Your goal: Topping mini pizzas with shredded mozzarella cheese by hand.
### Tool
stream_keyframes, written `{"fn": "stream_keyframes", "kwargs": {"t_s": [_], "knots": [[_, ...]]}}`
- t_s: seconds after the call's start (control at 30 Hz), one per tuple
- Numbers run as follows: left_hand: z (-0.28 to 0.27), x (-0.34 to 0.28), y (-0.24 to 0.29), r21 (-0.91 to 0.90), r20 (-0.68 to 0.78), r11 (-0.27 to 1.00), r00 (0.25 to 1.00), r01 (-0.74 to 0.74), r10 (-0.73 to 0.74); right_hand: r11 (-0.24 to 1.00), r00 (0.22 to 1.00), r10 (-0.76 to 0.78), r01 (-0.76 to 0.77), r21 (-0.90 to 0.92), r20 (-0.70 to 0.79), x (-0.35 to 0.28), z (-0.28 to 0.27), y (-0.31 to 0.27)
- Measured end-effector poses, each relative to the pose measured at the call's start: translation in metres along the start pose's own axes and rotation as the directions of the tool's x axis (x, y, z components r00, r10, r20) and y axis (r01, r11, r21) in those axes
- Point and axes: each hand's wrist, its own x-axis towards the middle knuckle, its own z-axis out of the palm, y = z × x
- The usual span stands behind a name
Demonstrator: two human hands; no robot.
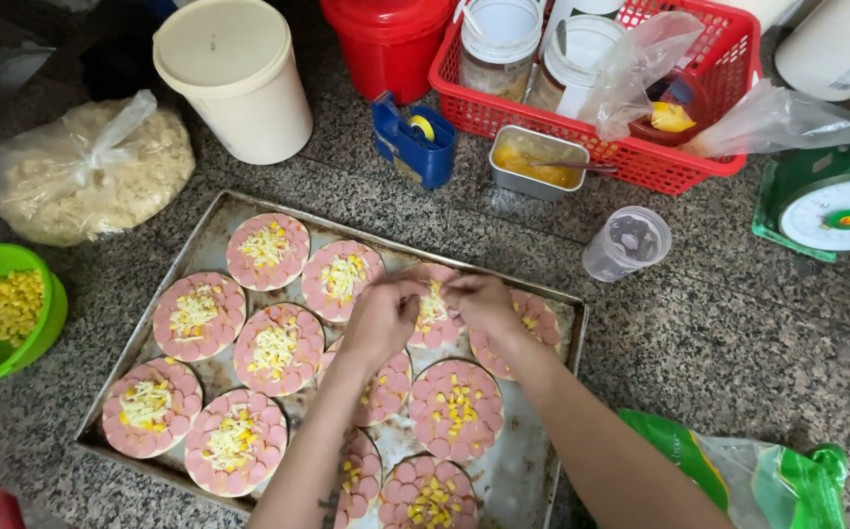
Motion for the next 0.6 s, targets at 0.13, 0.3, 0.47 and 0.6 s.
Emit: {"fn": "stream_keyframes", "kwargs": {"t_s": [0.13, 0.3, 0.47, 0.6], "knots": [[0.007, 0.002, -0.018, 0.094, 0.067, 0.993, 0.996, -0.072, 0.066, 0.994, 0.999, -0.026, 0.022, -0.107, -0.035, 0.002, 0.005, 0.008], [-0.006, -0.005, -0.008, 0.173, 0.079, 0.981, 0.994, -0.088, 0.075, 0.997, 0.997, -0.023, 0.017, -0.076, -0.069, 0.000, 0.004, -0.005], [-0.007, -0.011, 0.007, 0.134, 0.052, 0.971, 0.980, -0.197, 0.191, 0.993, 0.982, 0.114, -0.106, 0.058, -0.154, -0.005, -0.008, -0.024], [0.012, -0.006, -0.017, 0.280, 0.034, 0.903, 0.943, -0.327, 0.331, 0.980, 0.978, 0.157, -0.137, 0.145, -0.135, -0.024, -0.010, -0.041]]}}
